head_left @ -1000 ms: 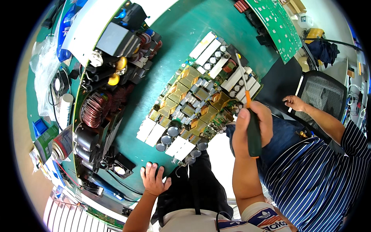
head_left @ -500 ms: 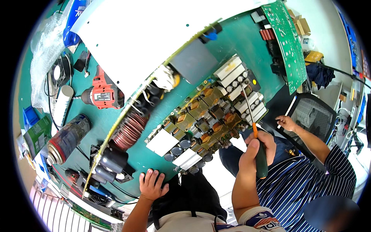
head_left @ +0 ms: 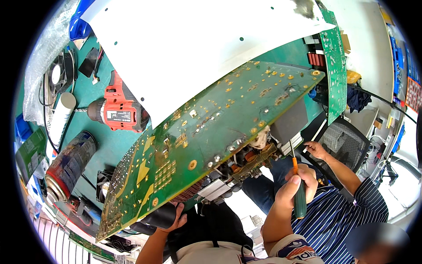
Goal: The person points at and holds a large circuit board with a screwdriver, then uses a power drill to fasten screws onto a metal chassis containing components.
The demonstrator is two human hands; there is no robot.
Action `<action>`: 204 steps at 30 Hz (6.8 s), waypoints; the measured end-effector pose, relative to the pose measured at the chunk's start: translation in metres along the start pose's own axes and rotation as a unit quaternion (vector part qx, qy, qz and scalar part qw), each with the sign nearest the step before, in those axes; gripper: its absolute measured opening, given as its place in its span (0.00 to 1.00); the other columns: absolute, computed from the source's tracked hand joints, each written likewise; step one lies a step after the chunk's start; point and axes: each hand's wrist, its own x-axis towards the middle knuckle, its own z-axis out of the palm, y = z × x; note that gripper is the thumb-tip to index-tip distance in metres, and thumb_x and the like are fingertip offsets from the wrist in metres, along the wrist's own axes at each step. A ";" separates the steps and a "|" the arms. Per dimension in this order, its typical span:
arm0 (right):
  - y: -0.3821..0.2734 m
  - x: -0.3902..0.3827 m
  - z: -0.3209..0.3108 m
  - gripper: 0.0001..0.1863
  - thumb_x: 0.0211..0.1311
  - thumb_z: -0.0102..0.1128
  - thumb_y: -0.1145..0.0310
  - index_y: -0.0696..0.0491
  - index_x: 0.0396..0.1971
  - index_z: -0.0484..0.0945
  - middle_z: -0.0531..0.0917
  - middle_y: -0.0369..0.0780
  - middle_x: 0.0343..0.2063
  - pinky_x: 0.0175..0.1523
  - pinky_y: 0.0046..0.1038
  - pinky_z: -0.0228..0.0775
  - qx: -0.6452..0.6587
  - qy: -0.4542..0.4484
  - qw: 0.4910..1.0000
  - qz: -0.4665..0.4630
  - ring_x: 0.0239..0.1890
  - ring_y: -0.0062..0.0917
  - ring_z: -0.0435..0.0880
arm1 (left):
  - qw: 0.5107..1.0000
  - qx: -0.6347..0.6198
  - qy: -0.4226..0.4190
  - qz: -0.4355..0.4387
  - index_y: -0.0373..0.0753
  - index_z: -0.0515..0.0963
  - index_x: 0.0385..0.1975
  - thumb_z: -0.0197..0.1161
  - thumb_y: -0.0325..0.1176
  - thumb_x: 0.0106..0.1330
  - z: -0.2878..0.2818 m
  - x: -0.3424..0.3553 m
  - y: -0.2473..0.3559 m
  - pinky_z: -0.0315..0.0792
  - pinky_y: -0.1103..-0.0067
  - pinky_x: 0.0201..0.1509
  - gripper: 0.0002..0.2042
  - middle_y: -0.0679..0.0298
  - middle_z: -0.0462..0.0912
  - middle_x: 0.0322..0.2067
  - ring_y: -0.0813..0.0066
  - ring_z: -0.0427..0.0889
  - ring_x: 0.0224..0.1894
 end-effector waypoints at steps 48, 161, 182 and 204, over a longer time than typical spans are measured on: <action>0.009 0.025 -0.006 0.11 0.65 0.58 0.67 0.60 0.34 0.73 0.74 0.40 0.20 0.28 0.21 0.62 0.067 0.048 0.996 0.025 0.20 0.19 0.70 | 0.999 0.032 0.021 0.001 0.43 0.79 0.43 0.59 0.51 0.58 0.001 -0.001 0.003 0.55 0.54 0.66 0.20 0.56 0.76 0.51 0.53 0.71 0.60; -0.020 -0.012 -0.042 0.09 0.49 0.69 0.68 0.56 0.27 0.80 0.84 0.49 0.28 0.41 0.42 0.77 -0.300 -0.370 0.873 0.104 0.35 0.45 0.85 | 0.988 -0.093 0.073 -0.098 0.29 0.76 0.38 0.69 0.36 0.53 -0.077 0.143 0.084 0.72 0.62 0.49 0.18 0.46 0.77 0.35 0.47 0.77 0.42; -0.137 0.092 -0.035 0.13 0.50 0.63 0.70 0.55 0.38 0.82 0.84 0.48 0.41 0.48 0.40 0.78 -0.374 -0.466 0.801 0.042 0.45 0.42 0.85 | 0.951 -0.302 0.000 -0.063 0.29 0.79 0.35 0.66 0.40 0.56 -0.178 0.154 0.083 0.73 0.64 0.40 0.17 0.46 0.78 0.29 0.47 0.79 0.33; -0.085 0.051 -0.105 0.16 0.57 0.66 0.58 0.59 0.27 0.80 0.76 0.46 0.15 0.28 0.33 0.67 0.052 -0.137 0.978 0.147 0.18 0.33 0.76 | 0.983 -0.018 -0.126 -0.130 0.32 0.80 0.41 0.71 0.38 0.46 -0.238 0.196 0.101 0.77 0.65 0.44 0.22 0.47 0.84 0.31 0.51 0.84 0.37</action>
